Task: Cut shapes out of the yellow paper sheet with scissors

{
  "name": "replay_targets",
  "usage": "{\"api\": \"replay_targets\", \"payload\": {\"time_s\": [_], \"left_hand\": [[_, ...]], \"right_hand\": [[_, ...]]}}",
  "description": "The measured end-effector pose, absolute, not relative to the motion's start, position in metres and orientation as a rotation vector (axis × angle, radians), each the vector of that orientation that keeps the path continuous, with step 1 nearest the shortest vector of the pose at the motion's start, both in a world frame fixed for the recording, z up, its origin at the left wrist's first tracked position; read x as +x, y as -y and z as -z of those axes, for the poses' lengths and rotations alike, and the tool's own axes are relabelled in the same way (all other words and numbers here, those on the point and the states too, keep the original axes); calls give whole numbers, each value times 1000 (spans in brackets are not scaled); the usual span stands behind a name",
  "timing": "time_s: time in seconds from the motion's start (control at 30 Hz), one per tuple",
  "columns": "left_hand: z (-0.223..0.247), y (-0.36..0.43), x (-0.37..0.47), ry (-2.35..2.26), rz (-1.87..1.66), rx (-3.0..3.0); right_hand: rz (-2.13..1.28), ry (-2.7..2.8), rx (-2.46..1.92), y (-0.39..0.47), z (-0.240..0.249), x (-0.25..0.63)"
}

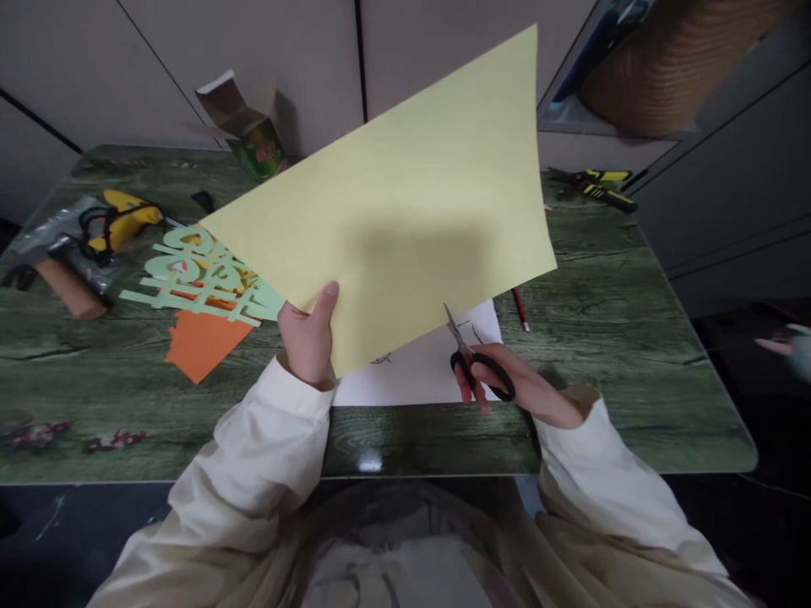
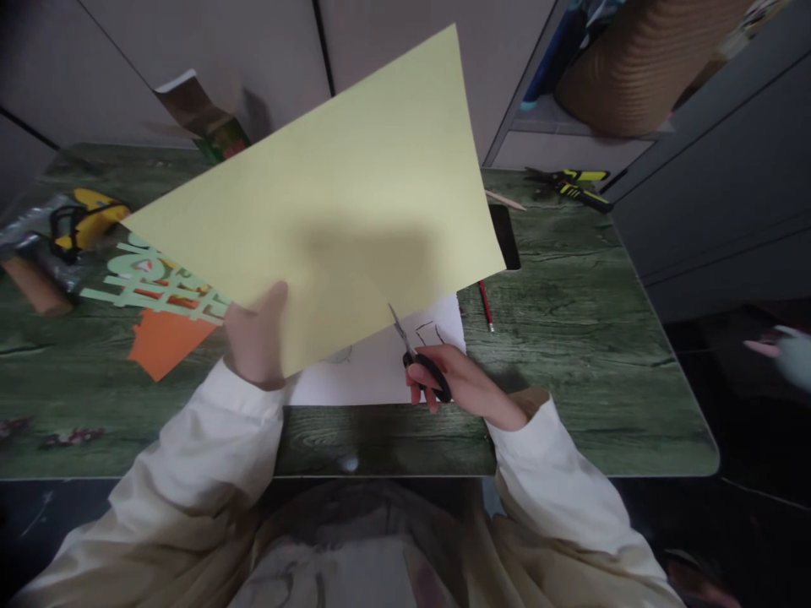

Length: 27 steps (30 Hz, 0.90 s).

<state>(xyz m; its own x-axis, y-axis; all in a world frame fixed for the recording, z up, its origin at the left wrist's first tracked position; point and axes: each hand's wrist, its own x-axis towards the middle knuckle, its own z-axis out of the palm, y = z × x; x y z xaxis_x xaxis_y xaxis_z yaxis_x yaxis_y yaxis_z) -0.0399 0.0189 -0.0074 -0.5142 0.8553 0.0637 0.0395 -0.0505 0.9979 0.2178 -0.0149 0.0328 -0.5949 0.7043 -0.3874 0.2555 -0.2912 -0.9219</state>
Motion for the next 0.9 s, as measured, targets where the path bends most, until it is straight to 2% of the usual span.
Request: {"api": "replay_targets", "payload": {"time_s": [0.9], "left_hand": [[6,-19,-39,-1549,-1684,985]], "right_hand": [[-1933,1657,-1233,16,-30,219]]}}
